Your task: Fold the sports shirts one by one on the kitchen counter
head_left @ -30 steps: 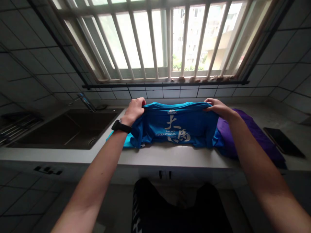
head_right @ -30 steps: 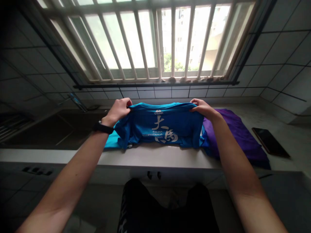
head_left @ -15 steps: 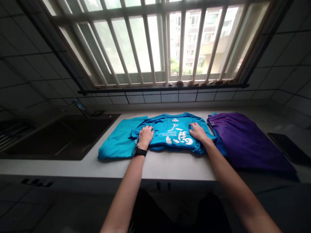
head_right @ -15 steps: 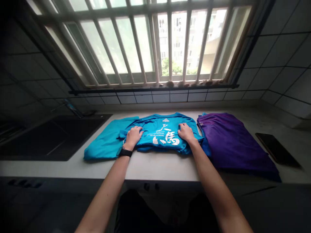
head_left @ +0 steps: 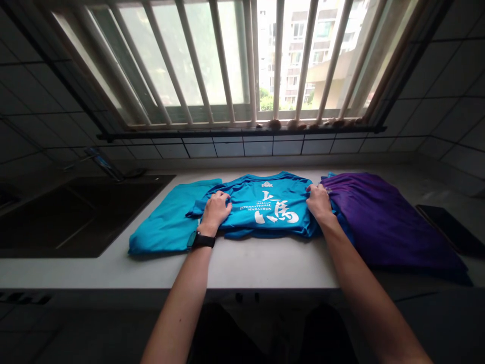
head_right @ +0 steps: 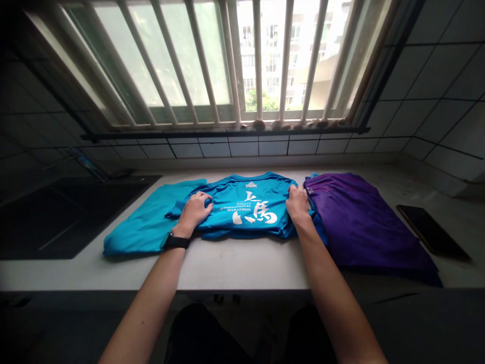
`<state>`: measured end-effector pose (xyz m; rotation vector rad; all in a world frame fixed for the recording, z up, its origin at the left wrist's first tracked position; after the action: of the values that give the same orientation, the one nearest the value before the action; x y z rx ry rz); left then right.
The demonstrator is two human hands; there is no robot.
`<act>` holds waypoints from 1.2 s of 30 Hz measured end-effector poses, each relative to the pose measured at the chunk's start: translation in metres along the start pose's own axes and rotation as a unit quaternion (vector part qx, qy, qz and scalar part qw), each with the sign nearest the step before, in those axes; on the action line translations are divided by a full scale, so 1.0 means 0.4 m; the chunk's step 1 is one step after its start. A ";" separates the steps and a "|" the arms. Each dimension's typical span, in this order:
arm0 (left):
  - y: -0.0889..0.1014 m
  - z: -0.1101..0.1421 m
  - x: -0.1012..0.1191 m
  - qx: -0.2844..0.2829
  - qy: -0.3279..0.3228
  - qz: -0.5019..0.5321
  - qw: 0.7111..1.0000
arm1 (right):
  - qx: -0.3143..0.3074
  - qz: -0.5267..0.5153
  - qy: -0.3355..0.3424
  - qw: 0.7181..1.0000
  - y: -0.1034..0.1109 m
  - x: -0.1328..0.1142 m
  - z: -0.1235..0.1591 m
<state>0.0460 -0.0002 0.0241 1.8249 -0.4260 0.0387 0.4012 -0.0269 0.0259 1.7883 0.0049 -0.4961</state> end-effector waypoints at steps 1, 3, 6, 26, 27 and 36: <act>-0.001 0.004 0.020 -0.008 -0.037 0.025 0.999 | 0.026 -0.003 0.000 1.000 0.012 -0.003 0.000; -0.005 0.020 0.068 -0.050 -0.123 0.096 0.987 | 0.033 -0.020 0.039 0.999 0.018 -0.023 0.005; -0.021 0.055 0.128 -0.145 -0.209 0.174 0.951 | -0.068 -0.062 0.189 0.978 -0.024 -0.087 0.036; -0.041 0.023 0.123 -0.080 -0.157 -0.011 0.984 | -0.072 0.026 0.271 0.960 -0.065 -0.268 0.370; -0.038 0.023 0.123 -0.081 -0.152 -0.015 0.985 | -0.072 0.023 0.283 0.956 -0.057 -0.278 0.378; -0.053 0.025 0.120 -0.112 -0.157 0.030 0.981 | -0.101 -0.233 0.404 0.879 0.172 -0.281 0.675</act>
<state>0.0955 -0.0174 0.0132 1.5984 -0.6811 -0.2497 0.2286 -0.2678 0.0756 1.6618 1.0533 -0.0371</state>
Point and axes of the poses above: each hand's wrist, its own z-axis away from the middle knuckle, its own y-axis out of the back of the hand, x = y × z, the point moved 8 cm from there along -z, towards the middle knuckle, and after that the axes turned 3 degrees about -y, right-handed, at the moved point
